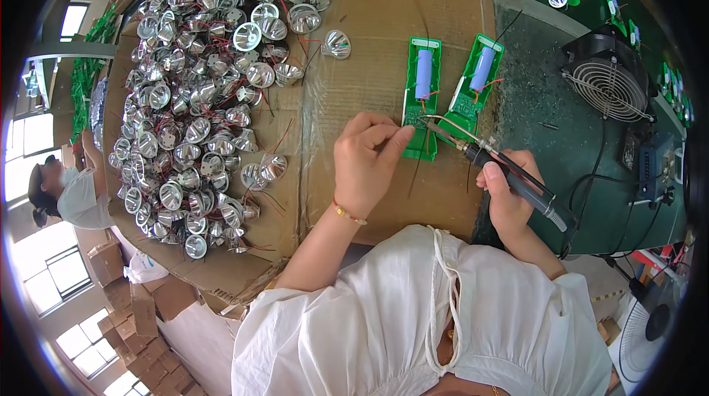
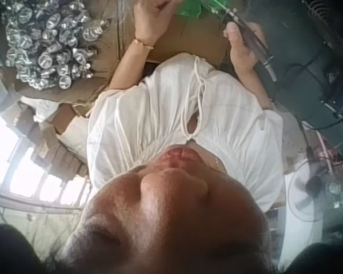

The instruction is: Soldering wires and connectors to small circuit boards for LED devices.

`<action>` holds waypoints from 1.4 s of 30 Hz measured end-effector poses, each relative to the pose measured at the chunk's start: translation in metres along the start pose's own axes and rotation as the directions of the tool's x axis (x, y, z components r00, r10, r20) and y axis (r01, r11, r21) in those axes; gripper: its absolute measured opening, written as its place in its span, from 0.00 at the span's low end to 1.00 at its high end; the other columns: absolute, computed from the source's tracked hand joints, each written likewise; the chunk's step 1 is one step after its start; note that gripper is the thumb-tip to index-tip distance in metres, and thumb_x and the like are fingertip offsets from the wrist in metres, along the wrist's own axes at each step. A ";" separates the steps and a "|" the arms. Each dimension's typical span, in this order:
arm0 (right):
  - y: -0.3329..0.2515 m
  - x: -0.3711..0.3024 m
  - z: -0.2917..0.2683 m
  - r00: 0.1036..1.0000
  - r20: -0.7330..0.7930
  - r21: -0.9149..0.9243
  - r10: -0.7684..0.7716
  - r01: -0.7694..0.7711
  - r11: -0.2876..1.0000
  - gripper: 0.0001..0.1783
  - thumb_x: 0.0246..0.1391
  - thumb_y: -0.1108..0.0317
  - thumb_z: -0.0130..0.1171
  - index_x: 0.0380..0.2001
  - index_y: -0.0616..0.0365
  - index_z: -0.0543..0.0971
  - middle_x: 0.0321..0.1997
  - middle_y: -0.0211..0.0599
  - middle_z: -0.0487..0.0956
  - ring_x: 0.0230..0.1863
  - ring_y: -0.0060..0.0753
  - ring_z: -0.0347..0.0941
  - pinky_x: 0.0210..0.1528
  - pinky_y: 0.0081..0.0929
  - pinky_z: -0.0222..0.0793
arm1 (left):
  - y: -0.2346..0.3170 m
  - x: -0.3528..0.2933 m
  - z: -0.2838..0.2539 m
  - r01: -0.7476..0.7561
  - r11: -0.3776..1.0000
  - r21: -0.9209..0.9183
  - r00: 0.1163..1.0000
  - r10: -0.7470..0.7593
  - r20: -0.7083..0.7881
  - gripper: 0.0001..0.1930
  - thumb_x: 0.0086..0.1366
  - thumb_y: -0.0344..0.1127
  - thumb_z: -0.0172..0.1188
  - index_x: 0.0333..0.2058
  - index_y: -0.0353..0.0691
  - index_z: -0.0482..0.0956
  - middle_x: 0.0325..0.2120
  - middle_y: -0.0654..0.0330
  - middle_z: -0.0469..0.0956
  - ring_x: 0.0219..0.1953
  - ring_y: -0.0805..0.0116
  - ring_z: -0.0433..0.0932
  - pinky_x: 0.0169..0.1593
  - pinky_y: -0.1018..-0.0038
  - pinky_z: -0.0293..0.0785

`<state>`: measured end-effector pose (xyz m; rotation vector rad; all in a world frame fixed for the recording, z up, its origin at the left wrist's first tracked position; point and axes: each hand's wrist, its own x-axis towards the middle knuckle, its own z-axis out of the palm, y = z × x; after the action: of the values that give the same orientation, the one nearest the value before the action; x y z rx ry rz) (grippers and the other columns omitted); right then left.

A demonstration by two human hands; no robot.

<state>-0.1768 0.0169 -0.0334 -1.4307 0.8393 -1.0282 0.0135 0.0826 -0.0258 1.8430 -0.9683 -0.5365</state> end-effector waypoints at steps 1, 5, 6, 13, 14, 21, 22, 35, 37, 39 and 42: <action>0.001 0.002 0.000 1.000 -0.001 -0.003 0.002 -0.002 1.000 0.10 0.50 0.71 0.59 0.28 0.64 0.70 0.19 0.35 0.75 0.19 0.18 0.69 0.22 0.16 0.65 | 0.002 0.003 0.000 0.002 1.000 -0.002 1.000 -0.002 0.003 0.07 0.47 0.33 0.66 0.19 0.37 0.78 0.23 0.61 0.73 0.28 0.63 0.71 0.33 0.68 0.66; 0.003 0.005 0.003 0.998 -0.013 0.011 0.067 -0.067 0.998 0.10 0.50 0.70 0.59 0.28 0.64 0.70 0.19 0.34 0.75 0.19 0.18 0.70 0.23 0.17 0.66 | 0.003 0.012 -0.005 0.004 0.992 0.125 0.989 -0.023 0.148 0.09 0.50 0.33 0.64 0.19 0.33 0.78 0.22 0.58 0.73 0.25 0.64 0.71 0.30 0.71 0.67; 0.002 0.005 0.004 0.996 -0.028 0.034 0.082 -0.081 0.996 0.10 0.50 0.70 0.59 0.28 0.64 0.70 0.19 0.34 0.75 0.19 0.18 0.70 0.23 0.17 0.66 | 0.002 0.014 -0.006 -0.071 0.979 0.192 0.983 0.036 0.181 0.10 0.51 0.34 0.64 0.20 0.33 0.78 0.22 0.60 0.72 0.22 0.69 0.71 0.27 0.75 0.67; 0.003 0.009 0.002 0.989 0.042 0.005 0.141 -0.141 0.990 0.08 0.50 0.73 0.56 0.29 0.62 0.68 0.19 0.34 0.72 0.18 0.20 0.68 0.22 0.16 0.66 | 0.001 0.023 -0.007 -0.062 0.971 0.231 0.967 0.001 0.254 0.11 0.50 0.34 0.64 0.19 0.32 0.77 0.21 0.59 0.71 0.22 0.67 0.70 0.27 0.73 0.65; 0.002 0.010 0.002 0.990 0.041 -0.009 0.133 -0.133 0.991 0.08 0.50 0.72 0.56 0.29 0.62 0.68 0.19 0.34 0.72 0.18 0.20 0.68 0.22 0.16 0.66 | 0.002 0.025 -0.008 -0.047 0.972 0.230 0.960 -0.020 0.278 0.11 0.50 0.35 0.64 0.18 0.32 0.76 0.21 0.58 0.71 0.22 0.67 0.70 0.27 0.73 0.65; -0.005 0.010 0.003 0.983 -0.006 0.050 0.185 -0.185 0.982 0.08 0.50 0.72 0.58 0.27 0.64 0.70 0.20 0.35 0.75 0.20 0.19 0.70 0.24 0.18 0.68 | 0.002 0.031 -0.012 0.011 0.977 0.212 0.929 -0.088 0.359 0.12 0.50 0.35 0.64 0.18 0.30 0.75 0.21 0.57 0.71 0.21 0.68 0.70 0.26 0.73 0.65; -0.006 0.009 0.003 0.983 -0.003 0.052 0.184 -0.183 0.982 0.08 0.50 0.72 0.58 0.27 0.64 0.70 0.20 0.35 0.75 0.20 0.19 0.70 0.24 0.18 0.68 | 0.003 0.032 -0.013 0.011 0.977 0.213 0.930 -0.088 0.356 0.12 0.50 0.35 0.64 0.18 0.30 0.75 0.21 0.57 0.71 0.21 0.68 0.70 0.26 0.73 0.65; -0.005 0.008 0.001 0.990 0.025 0.052 0.139 -0.140 0.989 0.08 0.50 0.71 0.59 0.27 0.64 0.71 0.20 0.34 0.75 0.21 0.18 0.70 0.24 0.17 0.66 | 0.004 0.034 -0.012 0.032 0.975 0.221 0.911 -0.119 0.395 0.13 0.50 0.35 0.65 0.18 0.30 0.75 0.20 0.59 0.69 0.21 0.72 0.68 0.24 0.74 0.64; -0.001 0.010 0.002 0.986 0.040 0.041 0.161 -0.163 0.986 0.08 0.50 0.71 0.59 0.27 0.64 0.71 0.20 0.34 0.75 0.21 0.18 0.70 0.24 0.16 0.66 | 0.003 0.035 -0.012 0.053 0.972 0.231 0.907 -0.144 0.396 0.13 0.50 0.35 0.65 0.18 0.30 0.75 0.20 0.59 0.69 0.21 0.72 0.68 0.24 0.74 0.64; -0.001 0.010 0.001 0.990 0.059 0.009 0.129 -0.130 0.991 0.08 0.50 0.71 0.60 0.27 0.63 0.72 0.20 0.33 0.76 0.21 0.16 0.70 0.24 0.16 0.65 | 0.004 0.034 -0.013 0.038 0.975 0.221 0.911 -0.125 0.393 0.13 0.49 0.35 0.65 0.18 0.30 0.75 0.20 0.59 0.69 0.21 0.72 0.68 0.25 0.74 0.64; 0.000 0.010 0.001 0.992 0.057 -0.020 0.116 -0.115 0.993 0.08 0.50 0.71 0.60 0.26 0.63 0.72 0.20 0.32 0.76 0.21 0.16 0.69 0.24 0.15 0.64 | 0.003 0.033 -0.013 0.042 0.976 0.216 0.912 -0.125 0.390 0.13 0.49 0.35 0.65 0.18 0.30 0.76 0.20 0.59 0.69 0.21 0.71 0.68 0.25 0.74 0.64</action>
<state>-0.1721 0.0080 -0.0316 -1.4033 0.8796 -0.8902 0.0409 0.0616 -0.0156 2.0055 -1.2583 -0.9265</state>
